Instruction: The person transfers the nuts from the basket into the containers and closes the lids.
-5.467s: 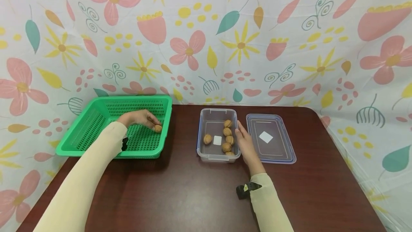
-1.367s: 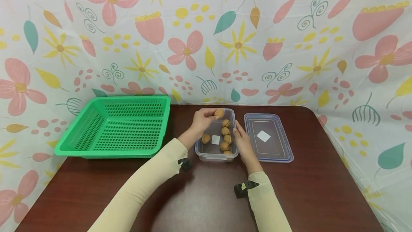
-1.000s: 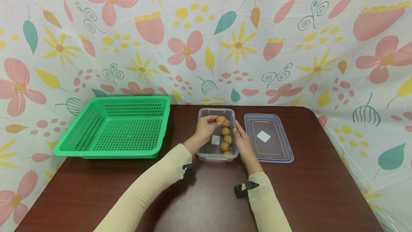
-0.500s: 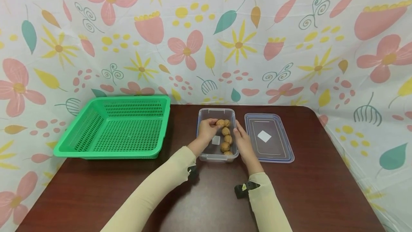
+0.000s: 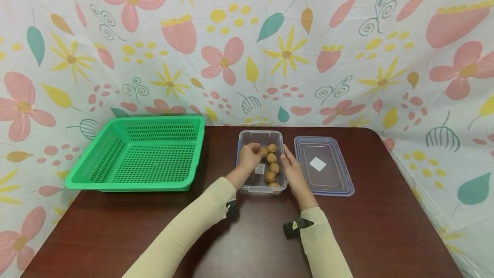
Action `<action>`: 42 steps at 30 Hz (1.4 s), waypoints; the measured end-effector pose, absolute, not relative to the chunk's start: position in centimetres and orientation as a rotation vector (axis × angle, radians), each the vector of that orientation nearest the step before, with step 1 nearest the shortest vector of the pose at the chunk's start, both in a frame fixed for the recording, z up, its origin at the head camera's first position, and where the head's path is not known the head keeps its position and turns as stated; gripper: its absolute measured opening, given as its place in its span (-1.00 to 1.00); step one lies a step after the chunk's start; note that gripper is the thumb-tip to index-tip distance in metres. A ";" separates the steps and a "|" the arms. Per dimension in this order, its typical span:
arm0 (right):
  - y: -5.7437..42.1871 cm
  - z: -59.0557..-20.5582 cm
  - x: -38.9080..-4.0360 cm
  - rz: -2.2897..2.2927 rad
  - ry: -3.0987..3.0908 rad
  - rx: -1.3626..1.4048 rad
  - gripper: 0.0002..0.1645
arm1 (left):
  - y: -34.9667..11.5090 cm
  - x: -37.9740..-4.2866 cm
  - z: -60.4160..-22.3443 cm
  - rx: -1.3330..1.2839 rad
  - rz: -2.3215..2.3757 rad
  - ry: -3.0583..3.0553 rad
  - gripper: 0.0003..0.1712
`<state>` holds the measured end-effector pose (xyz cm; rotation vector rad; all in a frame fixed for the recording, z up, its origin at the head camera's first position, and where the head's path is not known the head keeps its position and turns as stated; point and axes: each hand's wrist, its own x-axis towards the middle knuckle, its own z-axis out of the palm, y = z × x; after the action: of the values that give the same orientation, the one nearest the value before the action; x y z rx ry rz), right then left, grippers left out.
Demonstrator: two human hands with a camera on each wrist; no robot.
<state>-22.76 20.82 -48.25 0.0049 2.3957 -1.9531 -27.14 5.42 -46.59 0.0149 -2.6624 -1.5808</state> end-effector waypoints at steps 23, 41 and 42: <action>22.6 -46.3 -22.9 -1.669 2.794 -0.075 -0.38 | 5.4 -25.7 -44.5 -0.329 -1.510 -2.577 -0.53; 29.6 -45.3 -21.1 -1.559 3.088 0.179 -0.47 | 13.4 -19.2 -41.3 -0.663 -1.411 -2.670 -0.44; 30.1 -45.3 -20.8 -1.535 3.095 0.203 -0.46 | 14.0 -18.9 -41.4 -0.683 -1.396 -2.689 -0.42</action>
<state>-20.82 30.07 -45.31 0.2032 3.0952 -1.5352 -18.88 13.99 -41.40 -0.6835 -2.6890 -1.3958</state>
